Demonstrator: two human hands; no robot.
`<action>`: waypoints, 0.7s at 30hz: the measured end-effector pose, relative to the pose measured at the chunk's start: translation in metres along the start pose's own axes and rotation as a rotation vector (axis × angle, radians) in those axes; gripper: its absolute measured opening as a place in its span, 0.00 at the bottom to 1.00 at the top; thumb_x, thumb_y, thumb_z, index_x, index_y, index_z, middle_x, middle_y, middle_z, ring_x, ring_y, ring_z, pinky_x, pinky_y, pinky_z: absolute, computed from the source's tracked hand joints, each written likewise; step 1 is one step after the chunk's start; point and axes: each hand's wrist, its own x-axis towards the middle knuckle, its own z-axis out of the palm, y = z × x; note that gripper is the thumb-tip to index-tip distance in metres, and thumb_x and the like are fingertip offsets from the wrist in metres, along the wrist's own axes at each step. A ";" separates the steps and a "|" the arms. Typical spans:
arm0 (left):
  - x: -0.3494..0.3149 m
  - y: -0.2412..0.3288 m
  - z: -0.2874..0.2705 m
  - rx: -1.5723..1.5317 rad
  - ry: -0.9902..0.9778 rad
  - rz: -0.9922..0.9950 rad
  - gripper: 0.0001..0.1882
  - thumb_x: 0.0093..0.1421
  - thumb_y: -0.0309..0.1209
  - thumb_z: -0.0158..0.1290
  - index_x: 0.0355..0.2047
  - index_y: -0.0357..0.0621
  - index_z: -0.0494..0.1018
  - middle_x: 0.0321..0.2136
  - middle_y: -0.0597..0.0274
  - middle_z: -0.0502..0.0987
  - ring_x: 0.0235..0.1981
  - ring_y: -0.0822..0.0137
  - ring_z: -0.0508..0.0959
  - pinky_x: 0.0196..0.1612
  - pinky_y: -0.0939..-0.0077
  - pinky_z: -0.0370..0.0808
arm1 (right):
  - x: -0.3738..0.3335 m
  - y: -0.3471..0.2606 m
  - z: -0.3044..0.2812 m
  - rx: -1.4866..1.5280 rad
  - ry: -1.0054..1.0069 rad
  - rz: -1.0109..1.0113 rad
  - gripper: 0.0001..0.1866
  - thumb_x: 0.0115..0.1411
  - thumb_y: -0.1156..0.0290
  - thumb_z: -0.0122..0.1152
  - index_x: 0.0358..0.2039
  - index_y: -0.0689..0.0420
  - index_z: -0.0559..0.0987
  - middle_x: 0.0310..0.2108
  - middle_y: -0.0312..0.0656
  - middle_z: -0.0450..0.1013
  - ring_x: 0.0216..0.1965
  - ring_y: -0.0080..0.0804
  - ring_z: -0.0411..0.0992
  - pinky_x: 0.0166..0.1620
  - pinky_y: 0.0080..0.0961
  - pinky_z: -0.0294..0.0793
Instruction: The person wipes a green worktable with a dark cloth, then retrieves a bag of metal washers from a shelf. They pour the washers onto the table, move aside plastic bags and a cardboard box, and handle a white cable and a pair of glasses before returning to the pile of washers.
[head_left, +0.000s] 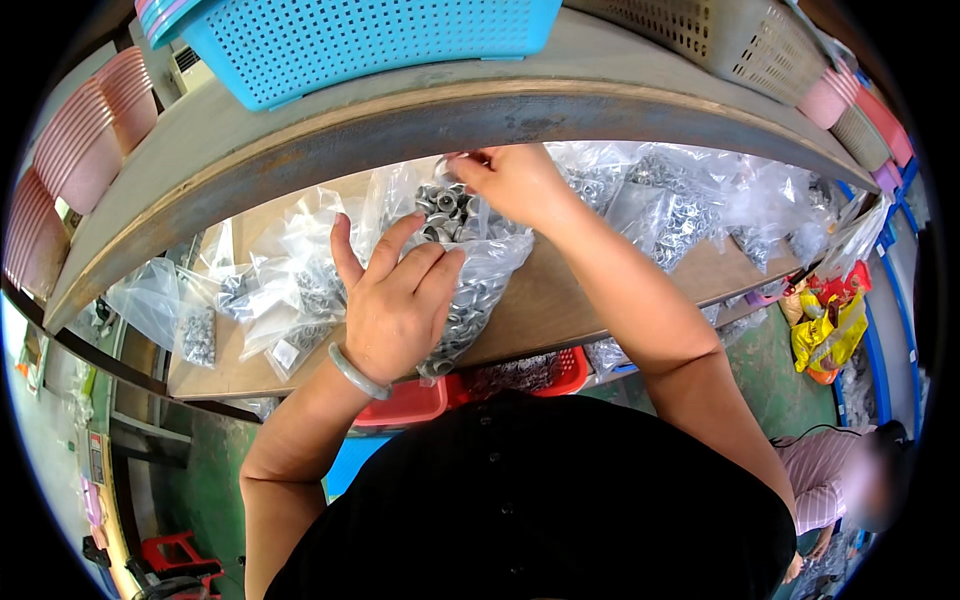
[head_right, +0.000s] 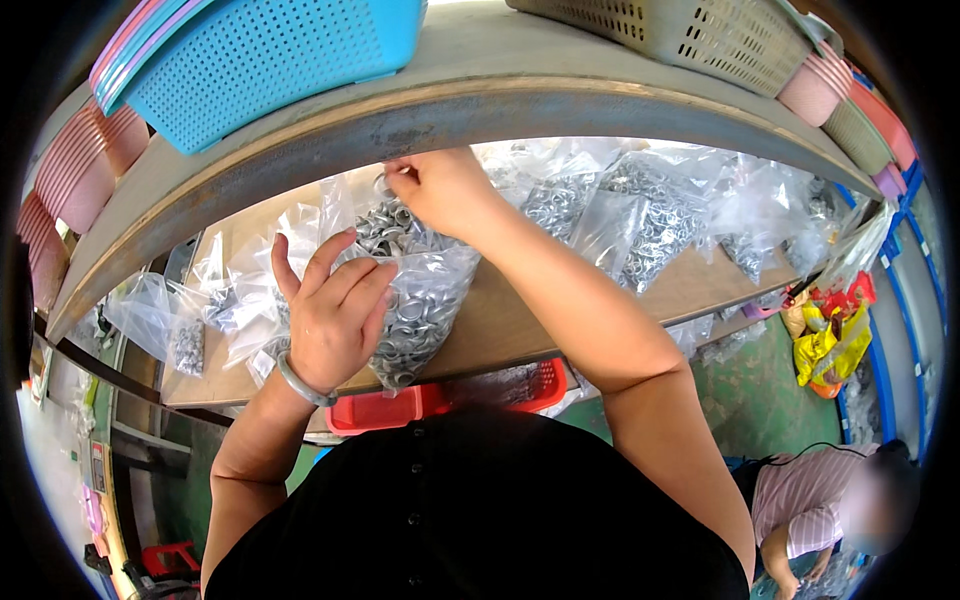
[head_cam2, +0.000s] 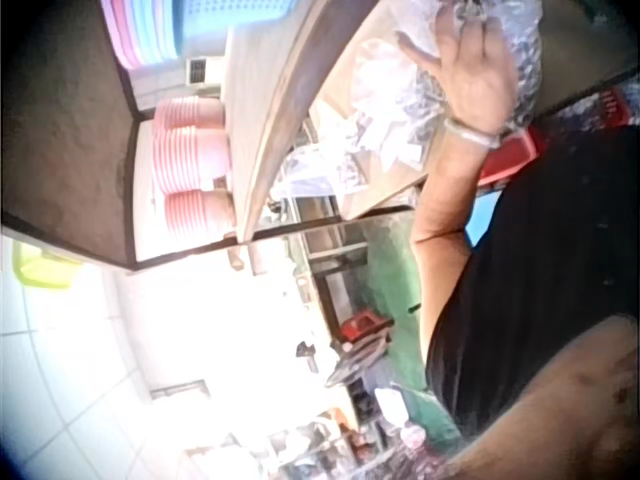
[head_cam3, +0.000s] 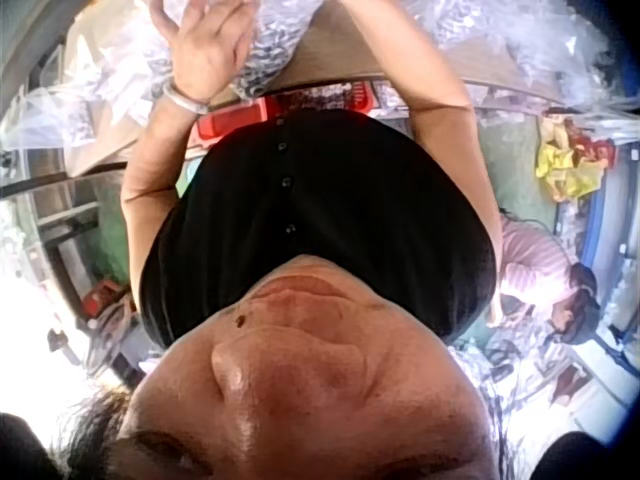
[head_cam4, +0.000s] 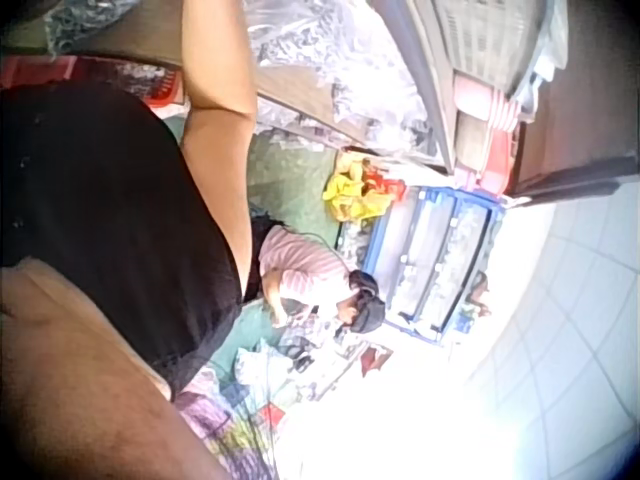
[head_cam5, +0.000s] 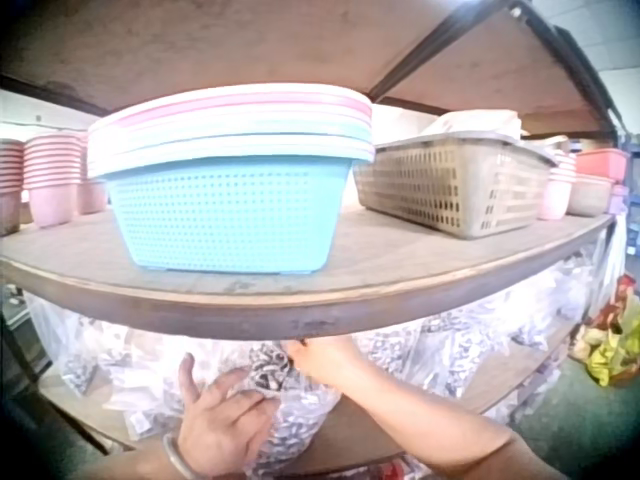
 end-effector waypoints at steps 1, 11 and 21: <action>-0.001 -0.001 0.000 -0.005 0.003 0.000 0.10 0.44 0.27 0.53 0.30 0.48 0.73 0.28 0.69 0.71 0.44 0.64 0.68 0.53 0.40 0.43 | 0.002 -0.005 -0.001 -0.090 -0.047 -0.011 0.11 0.48 0.73 0.57 0.34 0.60 0.76 0.26 0.50 0.73 0.28 0.39 0.73 0.31 0.26 0.70; -0.019 -0.007 0.004 -0.121 0.074 0.053 0.10 0.40 0.25 0.53 0.26 0.48 0.74 0.27 0.69 0.71 0.42 0.65 0.69 0.54 0.50 0.50 | -0.041 0.063 -0.030 0.030 0.079 -0.199 0.22 0.48 0.83 0.48 0.45 0.53 0.71 0.42 0.43 0.69 0.39 0.35 0.67 0.43 0.29 0.65; -0.020 -0.011 0.004 -0.115 0.066 0.066 0.14 0.39 0.24 0.53 0.30 0.49 0.74 0.31 0.66 0.71 0.43 0.60 0.68 0.52 0.54 0.55 | -0.018 0.043 -0.045 -0.370 -0.259 -0.454 0.18 0.42 0.82 0.54 0.36 0.54 0.75 0.31 0.39 0.69 0.36 0.39 0.65 0.40 0.29 0.67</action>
